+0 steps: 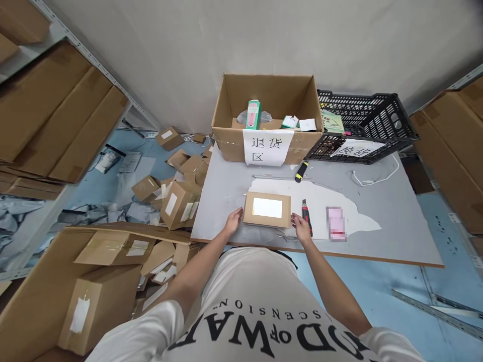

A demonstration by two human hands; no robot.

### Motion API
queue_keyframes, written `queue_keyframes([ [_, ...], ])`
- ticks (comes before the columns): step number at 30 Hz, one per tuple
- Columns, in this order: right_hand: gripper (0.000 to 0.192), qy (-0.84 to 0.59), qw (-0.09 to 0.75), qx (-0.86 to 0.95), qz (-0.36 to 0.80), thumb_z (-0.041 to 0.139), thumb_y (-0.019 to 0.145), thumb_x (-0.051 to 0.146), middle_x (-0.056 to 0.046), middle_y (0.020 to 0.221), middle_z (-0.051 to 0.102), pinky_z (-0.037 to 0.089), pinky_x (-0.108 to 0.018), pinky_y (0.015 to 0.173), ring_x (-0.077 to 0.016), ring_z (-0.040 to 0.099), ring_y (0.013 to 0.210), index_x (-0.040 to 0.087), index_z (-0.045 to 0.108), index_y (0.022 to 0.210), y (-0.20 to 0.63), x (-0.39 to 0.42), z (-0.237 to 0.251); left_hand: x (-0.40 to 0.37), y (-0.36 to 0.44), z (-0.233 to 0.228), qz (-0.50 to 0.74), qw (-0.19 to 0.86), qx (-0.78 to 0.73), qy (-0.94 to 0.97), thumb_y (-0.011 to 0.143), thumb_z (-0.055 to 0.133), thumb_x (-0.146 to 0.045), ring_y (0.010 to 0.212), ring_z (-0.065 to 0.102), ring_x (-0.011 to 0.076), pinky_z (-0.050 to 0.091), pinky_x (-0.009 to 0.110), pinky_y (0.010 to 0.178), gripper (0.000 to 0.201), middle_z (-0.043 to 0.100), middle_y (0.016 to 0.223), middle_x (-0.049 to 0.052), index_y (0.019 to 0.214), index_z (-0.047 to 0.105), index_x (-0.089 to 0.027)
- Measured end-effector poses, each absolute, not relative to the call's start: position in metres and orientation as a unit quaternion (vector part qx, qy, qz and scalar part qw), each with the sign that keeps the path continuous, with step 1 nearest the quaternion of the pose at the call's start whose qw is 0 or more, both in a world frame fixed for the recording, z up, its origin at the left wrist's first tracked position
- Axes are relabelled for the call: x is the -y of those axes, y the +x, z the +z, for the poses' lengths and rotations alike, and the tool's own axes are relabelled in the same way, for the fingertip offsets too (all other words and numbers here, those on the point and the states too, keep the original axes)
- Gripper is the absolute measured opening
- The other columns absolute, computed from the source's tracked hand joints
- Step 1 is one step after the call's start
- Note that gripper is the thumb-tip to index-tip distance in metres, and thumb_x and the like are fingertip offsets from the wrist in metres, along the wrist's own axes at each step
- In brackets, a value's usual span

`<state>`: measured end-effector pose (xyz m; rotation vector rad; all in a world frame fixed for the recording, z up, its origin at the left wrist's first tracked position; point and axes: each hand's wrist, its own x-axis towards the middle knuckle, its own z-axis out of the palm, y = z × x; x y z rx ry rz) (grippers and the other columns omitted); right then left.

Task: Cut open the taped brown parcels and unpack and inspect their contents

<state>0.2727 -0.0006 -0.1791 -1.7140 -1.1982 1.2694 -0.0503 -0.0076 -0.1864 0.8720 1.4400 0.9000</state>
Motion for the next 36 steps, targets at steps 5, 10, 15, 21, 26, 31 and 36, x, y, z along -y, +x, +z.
queue_keyframes([
  [5,0.077,-0.626,0.284,0.538,0.488,0.064,0.073,0.038,-0.012,0.134,0.053,0.042,-0.045,0.102,-0.0267,0.051,0.122,0.020,0.036,0.142,0.286,0.028,-0.186,0.036,-0.062,-0.191,0.360,0.559,-0.622,0.413,0.066,0.068,-0.028,0.133,0.038,0.0258,0.026,0.039,0.113,0.073,0.042,0.143,0.011,0.134,0.047,-0.013],
  [10,0.080,-0.620,0.250,0.576,0.471,0.060,0.076,0.039,-0.011,0.131,0.056,0.045,-0.043,0.096,-0.0259,0.057,0.113,0.019,0.026,0.147,0.271,0.033,-0.183,0.042,-0.052,-0.186,0.340,0.511,-0.596,0.517,0.074,0.063,-0.034,0.131,0.040,0.0258,0.026,0.042,0.113,0.061,0.049,0.138,0.008,0.130,0.052,-0.015],
  [15,0.061,-0.640,0.222,0.594,0.434,0.050,0.083,0.039,-0.007,0.100,0.070,0.049,-0.038,0.083,-0.0228,0.063,0.085,0.017,0.041,0.138,0.256,0.029,-0.175,0.035,-0.041,-0.178,0.345,0.508,-0.595,0.519,0.078,0.058,-0.038,0.119,0.054,0.0267,0.035,0.044,0.106,0.047,0.060,0.125,0.007,0.120,0.061,-0.017],
  [21,0.057,-0.636,0.218,0.609,0.420,0.048,0.084,0.043,-0.008,0.099,0.070,0.049,-0.035,0.078,-0.0229,0.063,0.084,0.016,0.047,0.134,0.261,0.024,-0.163,0.032,-0.041,-0.167,0.339,0.485,-0.610,0.528,0.081,0.055,-0.036,0.113,0.058,0.0253,0.041,0.040,0.100,0.040,0.064,0.121,0.007,0.115,0.063,-0.017],
  [26,0.050,-0.648,0.203,0.616,0.400,0.049,0.084,0.047,-0.008,0.095,0.072,0.049,-0.034,0.074,-0.0240,0.065,0.081,0.019,0.057,0.124,0.265,0.015,-0.141,0.027,-0.041,-0.146,0.336,0.450,-0.624,0.543,0.085,0.051,-0.039,0.107,0.061,0.0245,0.046,0.037,0.093,0.039,0.067,0.114,0.008,0.113,0.064,-0.015],
  [31,0.045,-0.632,0.220,0.625,0.402,0.049,0.084,0.050,-0.009,0.099,0.072,0.048,-0.032,0.075,-0.0245,0.066,0.086,0.019,0.063,0.114,0.267,0.001,-0.112,0.016,-0.041,-0.116,0.352,0.440,-0.625,0.539,0.086,0.051,-0.040,0.107,0.061,0.0237,0.047,0.035,0.092,0.045,0.065,0.118,0.007,0.121,0.061,-0.014],
  [36,0.049,-0.645,0.195,0.639,0.370,0.047,0.084,0.055,-0.008,0.088,0.073,0.047,-0.030,0.071,-0.0231,0.065,0.077,0.018,0.068,0.108,0.270,-0.019,-0.086,-0.002,-0.041,-0.095,0.360,0.440,-0.623,0.537,0.085,0.052,-0.043,0.104,0.063,0.0251,0.049,0.034,0.088,0.047,0.065,0.119,0.007,0.120,0.062,-0.014],
])
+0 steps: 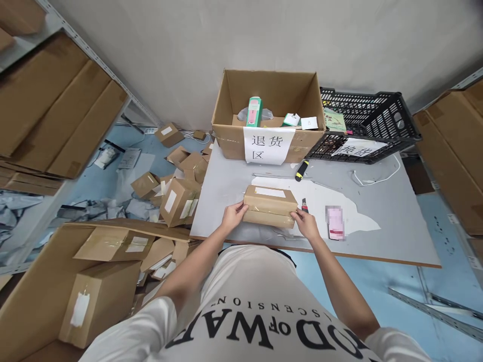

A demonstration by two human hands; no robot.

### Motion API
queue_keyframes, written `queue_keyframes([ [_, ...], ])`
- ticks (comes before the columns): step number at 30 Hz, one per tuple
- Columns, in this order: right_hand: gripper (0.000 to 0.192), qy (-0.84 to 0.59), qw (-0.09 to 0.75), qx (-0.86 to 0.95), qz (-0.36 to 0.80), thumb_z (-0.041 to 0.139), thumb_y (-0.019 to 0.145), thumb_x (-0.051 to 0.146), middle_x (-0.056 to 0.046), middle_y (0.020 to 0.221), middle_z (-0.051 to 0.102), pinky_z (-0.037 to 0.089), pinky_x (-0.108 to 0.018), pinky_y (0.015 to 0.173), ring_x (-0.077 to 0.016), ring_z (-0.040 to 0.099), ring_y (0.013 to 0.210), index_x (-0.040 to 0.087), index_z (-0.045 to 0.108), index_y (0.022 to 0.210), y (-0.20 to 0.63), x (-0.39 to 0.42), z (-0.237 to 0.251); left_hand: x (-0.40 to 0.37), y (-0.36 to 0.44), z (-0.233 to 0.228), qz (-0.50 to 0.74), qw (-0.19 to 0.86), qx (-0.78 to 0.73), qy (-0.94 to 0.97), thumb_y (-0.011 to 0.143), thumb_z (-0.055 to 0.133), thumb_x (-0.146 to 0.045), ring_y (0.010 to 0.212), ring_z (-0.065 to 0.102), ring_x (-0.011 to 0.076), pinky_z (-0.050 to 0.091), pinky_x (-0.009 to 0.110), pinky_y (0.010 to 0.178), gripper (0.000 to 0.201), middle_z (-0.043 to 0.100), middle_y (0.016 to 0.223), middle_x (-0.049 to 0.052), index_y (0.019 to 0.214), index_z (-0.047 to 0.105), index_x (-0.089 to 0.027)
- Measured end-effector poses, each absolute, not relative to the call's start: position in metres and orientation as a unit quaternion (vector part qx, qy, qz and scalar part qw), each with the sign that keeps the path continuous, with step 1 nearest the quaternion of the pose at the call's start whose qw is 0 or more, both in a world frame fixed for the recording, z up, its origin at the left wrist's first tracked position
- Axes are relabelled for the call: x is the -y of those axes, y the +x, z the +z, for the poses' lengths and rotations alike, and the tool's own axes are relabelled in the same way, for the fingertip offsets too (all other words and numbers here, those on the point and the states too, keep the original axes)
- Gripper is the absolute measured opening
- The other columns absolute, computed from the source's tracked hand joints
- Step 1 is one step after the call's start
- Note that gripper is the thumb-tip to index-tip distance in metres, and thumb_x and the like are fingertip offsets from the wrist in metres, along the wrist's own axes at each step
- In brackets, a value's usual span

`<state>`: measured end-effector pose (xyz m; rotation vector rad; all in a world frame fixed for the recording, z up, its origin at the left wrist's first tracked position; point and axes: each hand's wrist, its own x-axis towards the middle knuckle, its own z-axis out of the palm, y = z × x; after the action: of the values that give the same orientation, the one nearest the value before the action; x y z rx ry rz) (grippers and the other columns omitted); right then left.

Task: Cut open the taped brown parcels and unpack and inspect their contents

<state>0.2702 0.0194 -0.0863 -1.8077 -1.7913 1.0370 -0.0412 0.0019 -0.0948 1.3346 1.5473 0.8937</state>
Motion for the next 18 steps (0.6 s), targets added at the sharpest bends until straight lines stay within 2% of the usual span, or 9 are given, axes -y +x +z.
queue_keyframes([
  [4,0.056,-0.666,0.180,0.639,0.341,0.045,0.083,0.059,-0.008,0.083,0.073,0.047,-0.032,0.070,-0.0226,0.064,0.074,0.016,0.070,0.108,0.271,-0.032,-0.081,-0.012,-0.041,-0.089,0.319,0.424,-0.658,0.534,0.083,0.054,-0.046,0.100,0.065,0.0266,0.050,0.033,0.082,0.044,0.068,0.110,0.007,0.110,0.069,-0.015],
  [11,0.051,-0.679,0.145,0.624,0.360,0.044,0.084,0.058,-0.006,0.076,0.072,0.047,-0.033,0.071,-0.0224,0.065,0.073,0.020,0.073,0.102,0.268,-0.039,-0.094,-0.022,-0.038,-0.093,0.240,0.376,-0.705,0.551,0.085,0.052,-0.046,0.090,0.068,0.0248,0.047,0.029,0.074,0.039,0.073,0.096,0.007,0.102,0.072,-0.018],
  [15,0.050,-0.687,0.129,0.622,0.354,0.045,0.083,0.057,-0.007,0.072,0.071,0.047,-0.034,0.068,-0.0242,0.065,0.074,0.019,0.074,0.097,0.268,-0.042,-0.100,-0.025,-0.038,-0.097,0.233,0.378,-0.711,0.546,0.084,0.052,-0.048,0.091,0.067,0.0249,0.047,0.029,0.074,0.040,0.073,0.096,0.008,0.100,0.073,-0.018],
  [18,0.050,-0.689,0.151,0.613,0.357,0.047,0.082,0.058,-0.007,0.073,0.072,0.048,-0.034,0.070,-0.0246,0.066,0.075,0.019,0.075,0.095,0.268,-0.045,-0.105,-0.028,-0.040,-0.101,0.234,0.380,-0.712,0.543,0.082,0.053,-0.051,0.092,0.066,0.0238,0.046,0.027,0.074,0.041,0.073,0.096,0.006,0.100,0.073,-0.020],
])
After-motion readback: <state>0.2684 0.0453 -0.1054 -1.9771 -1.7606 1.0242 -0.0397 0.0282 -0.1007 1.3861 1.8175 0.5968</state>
